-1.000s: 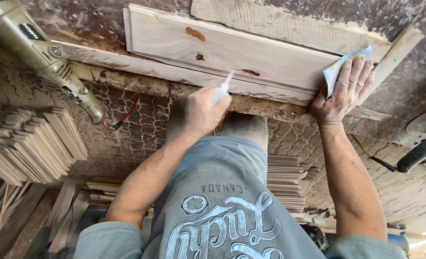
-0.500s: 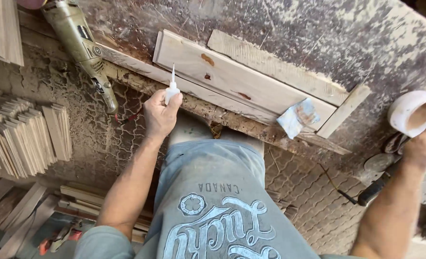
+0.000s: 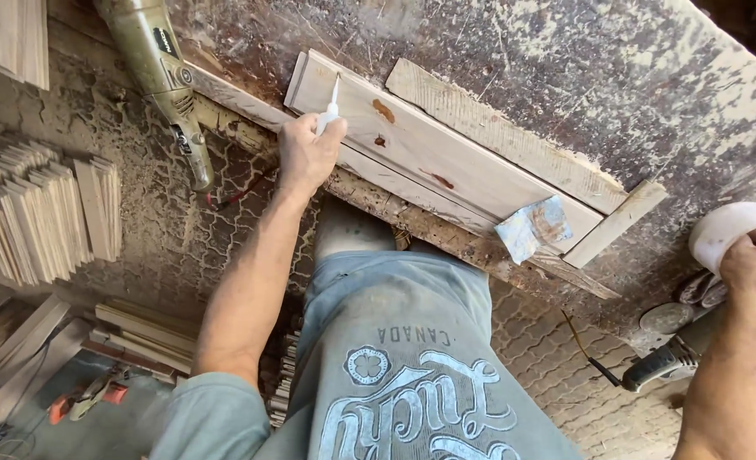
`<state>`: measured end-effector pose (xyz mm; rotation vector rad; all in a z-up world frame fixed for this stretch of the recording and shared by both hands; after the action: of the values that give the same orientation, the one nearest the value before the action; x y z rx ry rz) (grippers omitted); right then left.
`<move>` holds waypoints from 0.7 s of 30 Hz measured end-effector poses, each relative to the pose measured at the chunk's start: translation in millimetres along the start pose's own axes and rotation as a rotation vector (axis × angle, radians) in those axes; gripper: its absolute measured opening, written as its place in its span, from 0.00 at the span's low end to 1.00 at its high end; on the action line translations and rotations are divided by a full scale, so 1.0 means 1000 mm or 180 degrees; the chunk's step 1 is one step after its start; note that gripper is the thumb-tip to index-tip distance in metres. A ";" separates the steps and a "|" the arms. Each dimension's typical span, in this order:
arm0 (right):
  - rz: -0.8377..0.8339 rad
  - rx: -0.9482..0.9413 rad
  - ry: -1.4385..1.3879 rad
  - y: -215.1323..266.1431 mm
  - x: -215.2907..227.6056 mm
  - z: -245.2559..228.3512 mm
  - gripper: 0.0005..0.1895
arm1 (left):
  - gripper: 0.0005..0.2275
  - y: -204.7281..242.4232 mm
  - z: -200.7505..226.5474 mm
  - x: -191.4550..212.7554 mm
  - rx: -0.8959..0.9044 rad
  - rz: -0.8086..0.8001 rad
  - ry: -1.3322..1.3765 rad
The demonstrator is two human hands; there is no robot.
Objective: The recorder is sanding wooden panels with a power sander and applying glue to the wood edges on a workbench.
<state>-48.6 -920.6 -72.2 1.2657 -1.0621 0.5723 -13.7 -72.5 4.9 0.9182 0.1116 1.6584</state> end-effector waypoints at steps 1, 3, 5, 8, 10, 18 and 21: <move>-0.0006 -0.0003 0.0017 0.010 0.012 -0.015 0.14 | 0.19 0.001 0.002 0.000 0.0012 -0.0009 0.0010; 0.0084 -0.0027 -0.0557 0.030 0.033 -0.046 0.07 | 0.18 0.005 0.006 0.001 0.0092 0.0017 -0.0170; 0.0223 0.0140 -0.0830 0.043 0.036 -0.049 0.06 | 0.16 0.009 0.005 0.000 0.0207 -0.0072 -0.0014; 0.0663 0.0448 -0.0816 0.073 0.057 -0.083 0.05 | 0.15 0.010 0.008 -0.002 0.0238 -0.0192 0.0226; 0.0924 0.0621 -0.0522 0.095 0.074 -0.118 0.04 | 0.14 0.011 0.005 -0.003 0.0186 -0.0207 0.0320; 0.1700 0.1021 -0.0615 0.161 0.070 -0.308 0.07 | 0.15 0.000 -0.020 0.000 -0.0152 -0.0181 0.0275; 0.1354 0.1246 -0.0884 0.175 0.040 -0.376 0.08 | 0.17 0.002 -0.025 -0.007 -0.0028 -0.0521 0.0411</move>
<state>-58.4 -527.2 65.8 1.4955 -1.5217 0.9836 -31.0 -69.7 -15.1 0.7740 0.2607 1.5633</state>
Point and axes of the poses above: each hand's wrist, its own y-axis away from the middle knuckle, its own x-axis out of the back of the hand, z = x × y, the point moved 3 cm from there along -y, towards the middle knuckle, and after that the axes turned 4 degrees about -z, right-handed, at the moved point
